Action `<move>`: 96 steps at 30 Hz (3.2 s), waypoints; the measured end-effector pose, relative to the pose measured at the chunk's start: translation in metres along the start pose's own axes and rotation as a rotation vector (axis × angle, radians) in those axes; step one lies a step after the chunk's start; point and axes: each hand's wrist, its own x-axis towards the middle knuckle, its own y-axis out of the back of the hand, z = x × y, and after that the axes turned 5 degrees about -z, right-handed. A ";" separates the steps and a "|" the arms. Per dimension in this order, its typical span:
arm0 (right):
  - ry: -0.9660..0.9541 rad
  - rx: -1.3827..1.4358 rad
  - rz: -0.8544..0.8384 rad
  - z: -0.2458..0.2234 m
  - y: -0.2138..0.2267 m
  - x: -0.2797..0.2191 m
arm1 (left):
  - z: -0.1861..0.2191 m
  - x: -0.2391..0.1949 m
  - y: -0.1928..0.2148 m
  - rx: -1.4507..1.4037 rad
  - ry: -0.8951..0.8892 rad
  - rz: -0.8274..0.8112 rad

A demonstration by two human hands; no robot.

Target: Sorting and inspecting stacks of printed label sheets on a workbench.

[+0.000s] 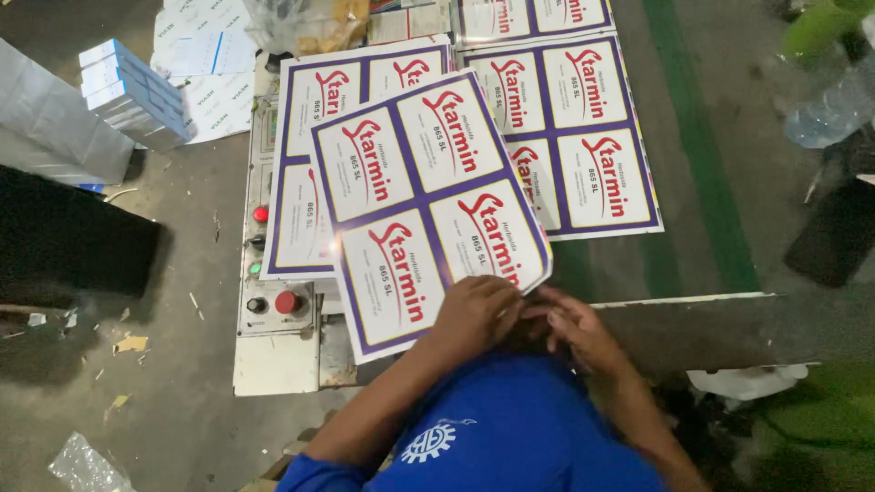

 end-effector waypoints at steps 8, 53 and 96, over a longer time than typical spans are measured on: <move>-0.004 0.042 0.308 0.033 0.034 0.012 | -0.020 -0.001 0.013 0.027 -0.025 -0.084; 0.040 -0.102 0.734 0.001 0.139 -0.010 | -0.046 -0.012 0.147 0.322 0.223 0.511; 0.067 -0.073 0.858 0.032 0.128 -0.110 | -0.099 -0.066 0.080 0.397 0.128 -0.012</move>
